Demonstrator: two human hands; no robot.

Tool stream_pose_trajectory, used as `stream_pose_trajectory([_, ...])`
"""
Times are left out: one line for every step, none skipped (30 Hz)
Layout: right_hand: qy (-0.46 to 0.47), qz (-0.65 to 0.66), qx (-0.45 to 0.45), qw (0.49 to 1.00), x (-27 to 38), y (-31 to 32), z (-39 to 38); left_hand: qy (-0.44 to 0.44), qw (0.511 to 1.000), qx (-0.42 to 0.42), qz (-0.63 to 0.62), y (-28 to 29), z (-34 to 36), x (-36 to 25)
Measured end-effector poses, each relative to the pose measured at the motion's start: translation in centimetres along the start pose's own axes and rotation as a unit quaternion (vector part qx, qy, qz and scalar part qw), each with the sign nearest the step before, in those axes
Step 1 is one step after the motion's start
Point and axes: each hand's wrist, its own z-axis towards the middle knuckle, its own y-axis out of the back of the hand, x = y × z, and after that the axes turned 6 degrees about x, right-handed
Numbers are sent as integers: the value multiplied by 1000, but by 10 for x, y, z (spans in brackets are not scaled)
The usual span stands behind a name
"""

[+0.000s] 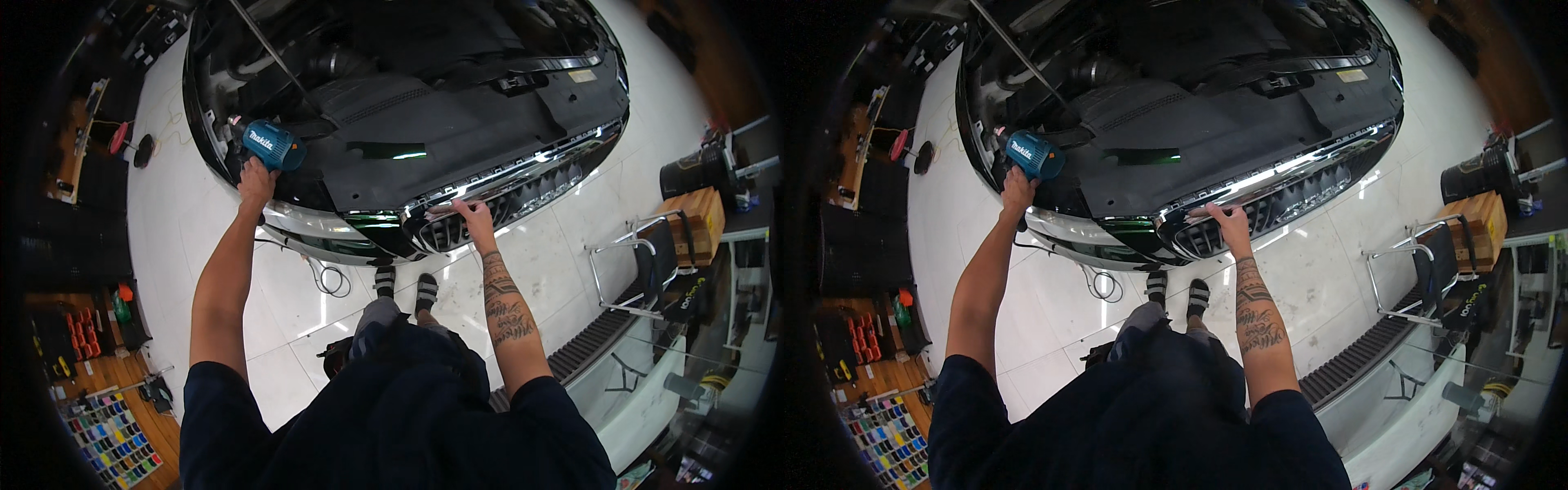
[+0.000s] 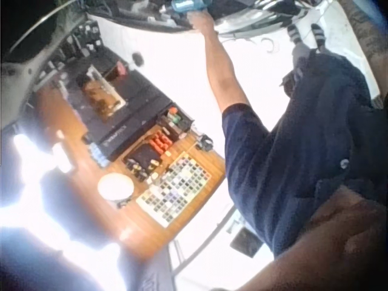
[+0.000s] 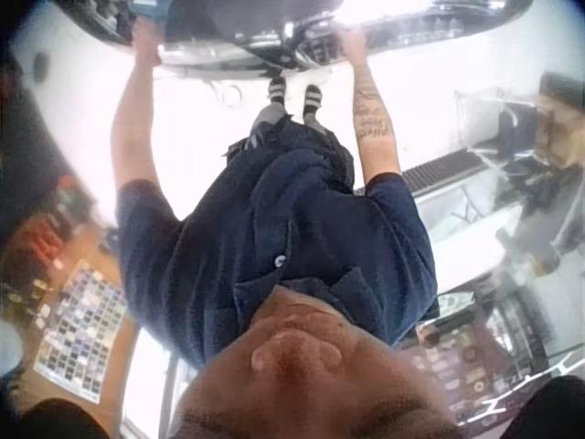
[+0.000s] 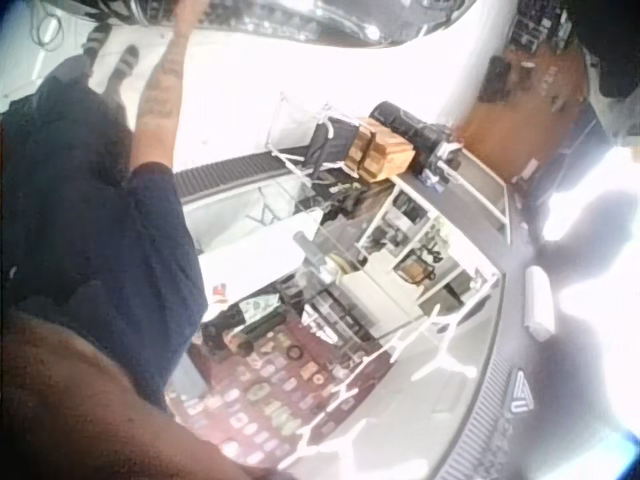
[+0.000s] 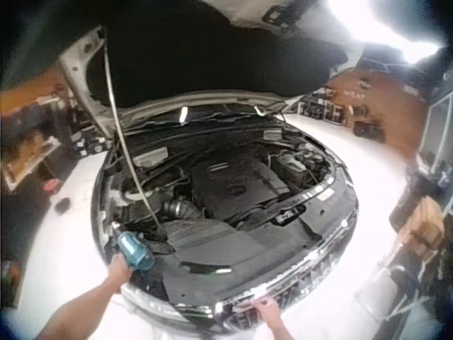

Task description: The person applies a dark vinyl wrap to the front bumper of a black Audi. They use a squeegee to smooth the film, a heat gun to warm the material, and a knife to trim excess edges around the grille and bumper contours.

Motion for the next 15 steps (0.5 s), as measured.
stream_pose_trajectory([5, -3, 0, 1000, -1, 0, 2, 16, 1000, 14, -13, -1, 2, 4])
stream_pose_trajectory([7, -6, 0, 1000, -3, -1, 2, 20, 1000, 21, -10, -1, 0, 7])
stream_pose_trajectory([11, -7, -1, 1000, -2, -3, 1, 24, 999, 27, -7, 2, 0, 10])
stream_pose_trajectory([14, -8, -3, 1000, 0, -4, 1, 27, 999, 32, -5, 4, -1, 12])
stream_pose_trajectory([18, -15, 2, 1000, 1, -5, 1, 29, 999, 20, -12, 5, -3, 13])
stream_pose_trajectory([21, -21, 4, 1000, 3, -5, 0, 30, 999, 9, -19, 6, -6, 13])
stream_pose_trajectory([23, -27, 7, 999, 4, -5, -1, 31, 999, -1, -26, 7, -10, 13])
stream_pose_trajectory([26, -32, 11, 999, 6, -6, 0, 42, 999, -11, -29, 8, -14, 13])
stream_pose_trajectory([33, -28, -4, 999, 5, -7, 1, 50, 998, -19, -32, 11, -18, 8])
stream_pose_trajectory([37, -26, -6, 999, 3, -6, 2, 57, 997, -26, -35, 13, -25, 0])
stream_pose_trajectory([41, -24, -8, 999, 1, -4, 2, 18, 994, -101, -47, 12, -35, -10])
stream_pose_trajectory([44, -21, -11, 999, -1, -3, 3, -24, 983, -175, -58, 11, -49, -25])
stream_pose_trajectory([47, -20, -16, 999, -2, -3, 5, -65, 964, -248, -68, 10, -63, -40])
stream_pose_trajectory([50, -18, -18, 998, -3, -5, 6, -189, 952, -221, -98, 4, -76, -50])
stream_pose_trajectory([52, -18, -21, 998, -5, -5, 6, -310, 923, -188, -129, -5, -91, -62])
